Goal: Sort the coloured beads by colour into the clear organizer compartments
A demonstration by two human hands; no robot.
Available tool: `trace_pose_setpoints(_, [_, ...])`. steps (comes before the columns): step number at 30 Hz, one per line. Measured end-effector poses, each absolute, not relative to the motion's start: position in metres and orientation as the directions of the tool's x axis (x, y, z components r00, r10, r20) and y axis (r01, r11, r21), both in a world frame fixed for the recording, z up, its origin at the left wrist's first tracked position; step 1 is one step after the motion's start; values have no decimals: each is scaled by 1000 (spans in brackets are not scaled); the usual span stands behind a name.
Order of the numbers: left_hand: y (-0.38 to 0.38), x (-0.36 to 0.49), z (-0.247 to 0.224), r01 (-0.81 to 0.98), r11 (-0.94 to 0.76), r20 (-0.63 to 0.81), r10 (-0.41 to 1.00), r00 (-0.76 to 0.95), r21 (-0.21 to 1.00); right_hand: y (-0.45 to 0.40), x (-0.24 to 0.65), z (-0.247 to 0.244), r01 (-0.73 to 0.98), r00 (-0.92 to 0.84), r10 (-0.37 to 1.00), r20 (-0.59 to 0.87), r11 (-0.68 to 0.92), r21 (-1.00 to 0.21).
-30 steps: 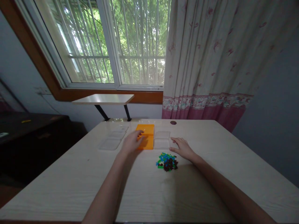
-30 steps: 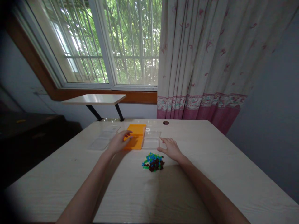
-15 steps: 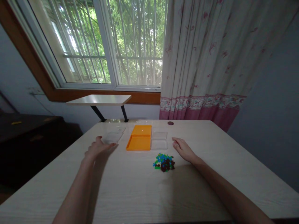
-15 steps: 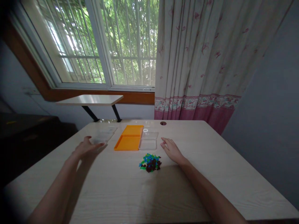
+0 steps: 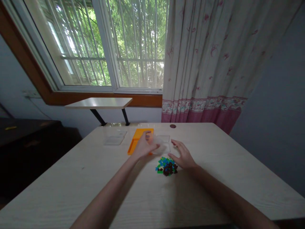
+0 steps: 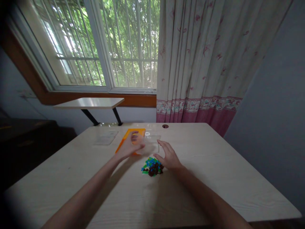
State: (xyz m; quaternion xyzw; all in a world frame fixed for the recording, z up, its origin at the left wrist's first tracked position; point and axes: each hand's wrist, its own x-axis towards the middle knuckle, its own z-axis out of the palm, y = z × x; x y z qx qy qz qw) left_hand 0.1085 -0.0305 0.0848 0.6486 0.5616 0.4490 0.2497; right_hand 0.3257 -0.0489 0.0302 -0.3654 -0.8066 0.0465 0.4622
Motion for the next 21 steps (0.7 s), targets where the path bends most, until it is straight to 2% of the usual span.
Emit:
trace_pose_setpoints(3, [-36,145,73,339,-283,300,954,2,897,-53,318,27,525,-307,609,731,750,-404])
trace_pose_setpoints(9, [-39,157,58,190,-310,319,947,-19,932,-54,318,31,515,-221,588,778,748,-419])
trace_pose_setpoints(11, [-39,153,54,49,-302,303,953,-5,952,-54,319,33,499,-217,605,767,744,-445])
trace_pose_setpoints(13, [-40,149,50,-152,-256,260,965,10,955,-52,321,34,475,-165,651,741,711,-519])
trace_pose_setpoints(16, [-43,144,44,-398,-118,155,986,62,910,-49,323,34,358,-24,757,653,616,-702])
trace_pose_setpoints(18, [-47,145,42,-476,-17,98,985,145,879,-47,322,33,210,11,821,571,556,-804])
trace_pose_setpoints(21, [-54,151,41,-515,70,85,959,270,854,-47,319,31,55,-47,865,500,502,-863])
